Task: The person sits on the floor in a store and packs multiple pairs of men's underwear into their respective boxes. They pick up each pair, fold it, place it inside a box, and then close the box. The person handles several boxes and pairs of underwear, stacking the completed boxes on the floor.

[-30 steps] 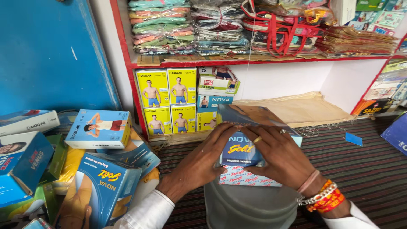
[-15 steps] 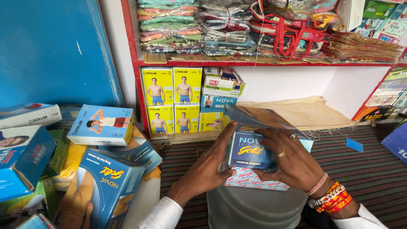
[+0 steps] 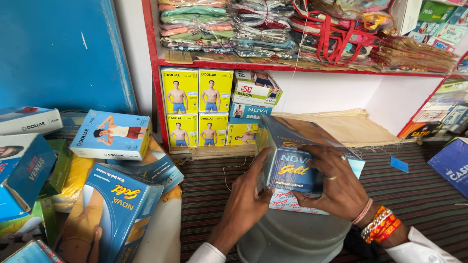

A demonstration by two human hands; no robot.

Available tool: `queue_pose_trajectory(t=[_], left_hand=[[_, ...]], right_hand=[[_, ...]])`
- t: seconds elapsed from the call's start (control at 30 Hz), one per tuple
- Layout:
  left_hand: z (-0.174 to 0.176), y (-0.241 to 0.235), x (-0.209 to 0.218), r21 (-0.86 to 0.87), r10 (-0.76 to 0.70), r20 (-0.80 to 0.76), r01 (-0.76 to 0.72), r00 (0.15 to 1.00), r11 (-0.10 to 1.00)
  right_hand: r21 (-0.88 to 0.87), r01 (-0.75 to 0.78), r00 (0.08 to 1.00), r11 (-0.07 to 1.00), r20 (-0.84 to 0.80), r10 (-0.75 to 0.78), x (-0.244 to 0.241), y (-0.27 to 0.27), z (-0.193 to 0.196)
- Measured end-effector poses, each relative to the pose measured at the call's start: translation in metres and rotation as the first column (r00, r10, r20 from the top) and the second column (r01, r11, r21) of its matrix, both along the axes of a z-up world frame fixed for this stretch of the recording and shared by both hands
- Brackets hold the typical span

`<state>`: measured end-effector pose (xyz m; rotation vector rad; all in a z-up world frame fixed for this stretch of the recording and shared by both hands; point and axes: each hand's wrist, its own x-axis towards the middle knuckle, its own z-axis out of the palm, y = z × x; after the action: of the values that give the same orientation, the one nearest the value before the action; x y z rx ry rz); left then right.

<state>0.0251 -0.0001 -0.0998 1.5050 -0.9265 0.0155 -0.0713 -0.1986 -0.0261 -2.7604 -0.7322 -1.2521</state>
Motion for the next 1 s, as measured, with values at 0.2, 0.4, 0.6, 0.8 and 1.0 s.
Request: queue_pose_trajectory(t=[0.2, 0.4, 0.6, 0.8, 1.0], left_hand=[[-0.037, -0.014, 0.003, -0.236, 0.087, -0.217, -0.139, 0.972, 0.962], [-0.059, -0.017, -0.011, -0.416, -0.024, -0.406, -0.161, 0.914, 0.895], [-0.069, -0.028, -0.011, -0.432, 0.007, -0.468, -0.236, 0.883, 0.871], [-0.084, -0.033, -0.004, -0.449, -0.014, -0.501, -0.246, 0.866, 0.859], [-0.072, -0.004, 0.02, -0.295, -0.167, -0.406, 0.044, 0.898, 0.954]], right_hand=[[-0.055, 0.357, 0.923, 0.932, -0.136, -0.361, 0.005, 0.038, 0.009], [-0.023, 0.279, 0.951, 0.96, -0.135, -0.279, 0.003, 0.045, 0.018], [-0.019, 0.3, 0.933, 0.954, -0.201, -0.298, 0.006, 0.044, 0.018], [-0.038, 0.28, 0.944, 0.959, -0.17, -0.282, 0.003, 0.045, 0.008], [-0.019, 0.303, 0.942, 0.953, -0.143, -0.303, -0.01, 0.04, -0.015]])
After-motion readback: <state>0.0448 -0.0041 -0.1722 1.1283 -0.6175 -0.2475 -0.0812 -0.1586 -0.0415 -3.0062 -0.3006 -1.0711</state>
